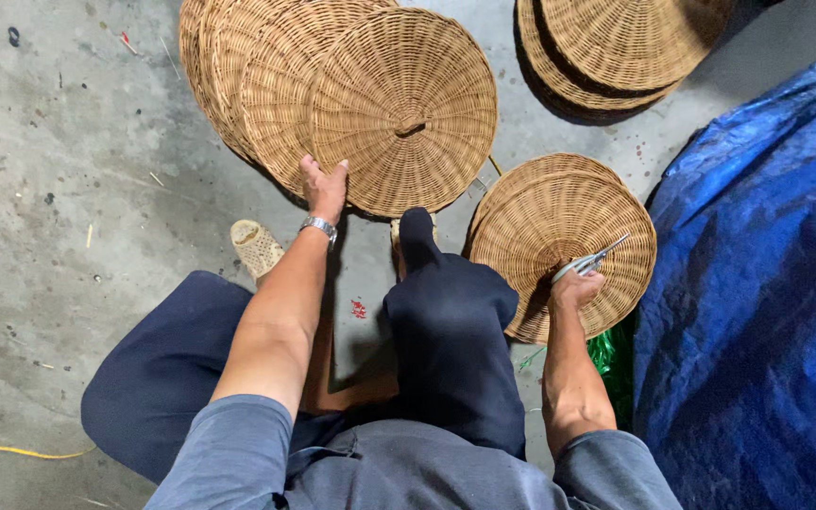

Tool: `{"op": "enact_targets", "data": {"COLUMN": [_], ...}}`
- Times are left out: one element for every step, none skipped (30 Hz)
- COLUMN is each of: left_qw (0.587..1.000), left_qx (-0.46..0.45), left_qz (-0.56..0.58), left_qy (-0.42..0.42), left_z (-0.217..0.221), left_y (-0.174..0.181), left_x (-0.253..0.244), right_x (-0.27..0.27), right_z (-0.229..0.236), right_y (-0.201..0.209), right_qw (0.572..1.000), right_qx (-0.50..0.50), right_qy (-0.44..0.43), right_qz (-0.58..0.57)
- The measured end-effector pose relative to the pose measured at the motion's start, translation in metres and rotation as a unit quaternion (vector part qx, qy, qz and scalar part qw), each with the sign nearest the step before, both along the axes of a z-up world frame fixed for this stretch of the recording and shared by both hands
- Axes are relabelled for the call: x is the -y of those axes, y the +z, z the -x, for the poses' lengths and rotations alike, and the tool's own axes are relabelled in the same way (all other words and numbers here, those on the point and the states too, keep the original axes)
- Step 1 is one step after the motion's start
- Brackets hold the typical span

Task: The person sits on the floor and uses shears to trim protruding woven fibers from the center of round wicker baskets. They handle the baskets one at a time, rotating them to access different areas, and then place the finished items into a stack.

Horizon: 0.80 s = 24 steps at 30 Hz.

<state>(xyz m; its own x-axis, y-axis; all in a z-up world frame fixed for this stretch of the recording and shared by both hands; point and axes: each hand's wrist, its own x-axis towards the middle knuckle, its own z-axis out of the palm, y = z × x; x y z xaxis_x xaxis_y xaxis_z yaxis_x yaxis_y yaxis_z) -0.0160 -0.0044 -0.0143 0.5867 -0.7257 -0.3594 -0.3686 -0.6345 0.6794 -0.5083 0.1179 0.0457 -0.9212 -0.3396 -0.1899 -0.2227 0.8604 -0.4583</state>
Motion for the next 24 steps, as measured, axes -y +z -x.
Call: {"op": "enact_targets", "data": {"left_qw": [1.000, 1.000, 0.999, 0.999, 0.999, 0.999, 0.998, 0.996, 0.992, 0.986, 0.978, 0.967, 0.955, 0.953, 0.951, 0.948, 0.950, 0.949, 0.946, 0.951, 0.954, 0.956, 0.944, 0.926], "left_qx": [0.027, 0.025, 0.023, 0.020, -0.004, -0.028, -0.052, -0.090, -0.128, -0.165, -0.205, -0.244, -0.283, -0.286, -0.290, -0.293, -0.270, -0.246, -0.222, -0.216, -0.210, -0.204, -0.190, -0.175], "left_qz": [0.006, -0.005, -0.015, -0.025, -0.023, -0.022, -0.021, -0.006, 0.008, 0.024, 0.045, 0.067, 0.088, 0.095, 0.103, 0.111, 0.151, 0.192, 0.232, 0.212, 0.192, 0.173, 0.250, 0.327], "left_qy": [0.004, 0.016, 0.027, 0.038, 0.036, 0.034, 0.032, 0.022, 0.012, 0.002, 0.010, 0.018, 0.026, 0.034, 0.042, 0.052, 0.047, 0.041, 0.035, 0.064, 0.092, 0.119, 0.098, 0.073], "left_z": [0.002, 0.004, 0.005, 0.007, 0.010, 0.011, 0.013, 0.016, 0.020, 0.023, 0.027, 0.032, 0.038, 0.043, 0.047, 0.050, 0.050, 0.049, 0.046, 0.040, 0.028, 0.016, 0.001, -0.016], "left_y": [-0.003, -0.005, -0.008, -0.010, -0.011, -0.012, -0.012, -0.010, -0.007, -0.003, 0.004, 0.011, 0.020, 0.030, 0.041, 0.052, 0.064, 0.075, 0.086, 0.098, 0.110, 0.123, 0.138, 0.154], "left_x": [0.000, 0.001, 0.002, 0.003, 0.003, 0.002, 0.001, 0.000, 0.000, 0.001, 0.004, 0.008, 0.013, 0.020, 0.027, 0.033, 0.039, 0.050, 0.058, 0.068, 0.076, 0.086, 0.096, 0.105], "right_x": [0.004, 0.009, 0.011, 0.014, 0.016, 0.017, 0.018, 0.018, 0.017, 0.016, 0.014, 0.012, 0.010, 0.007, 0.004, 0.001, 0.000, -0.001, -0.002, 0.002, 0.009, 0.019, 0.028, 0.041], "right_z": [-0.003, -0.005, -0.006, -0.007, -0.007, -0.008, -0.009, -0.010, -0.010, -0.011, -0.012, -0.013, -0.014, -0.015, -0.017, -0.017, -0.019, -0.020, -0.021, -0.022, -0.024, -0.027, -0.032, -0.039], "right_y": [-0.005, -0.008, -0.011, -0.013, -0.015, -0.016, -0.017, -0.018, -0.019, -0.019, -0.019, -0.019, -0.019, -0.018, -0.017, -0.015, -0.013, -0.009, -0.002, 0.004, 0.012, 0.021, 0.033, 0.046], "right_qw": [1.000, 0.999, 1.000, 1.000, 1.000, 1.000, 0.999, 0.998, 0.996, 0.994, 0.991, 0.993, 0.995, 0.996, 0.999, 0.998, 0.995, 0.993, 0.988, 0.981, 0.975, 0.967, 0.957, 0.947], "right_qx": [-0.006, -0.013, -0.010, -0.008, -0.006, -0.003, 0.001, 0.004, -0.004, -0.011, -0.019, -0.016, -0.013, -0.011, 0.004, 0.019, 0.033, 0.029, 0.025, 0.020, 0.033, 0.048, 0.062, 0.153], "right_qy": [-0.012, -0.025, -0.020, -0.017, -0.013, -0.011, -0.009, -0.007, 0.009, 0.024, 0.040, 0.036, 0.032, 0.026, 0.040, 0.055, 0.070, 0.112, 0.153, 0.194, 0.217, 0.242, 0.266, 0.242], "right_qz": [0.014, 0.030, 0.019, 0.009, 0.000, -0.021, -0.042, -0.062, -0.084, -0.104, -0.124, -0.110, -0.095, -0.080, -0.036, 0.009, 0.055, 0.031, 0.008, -0.013, 0.023, 0.060, 0.098, 0.142]}}
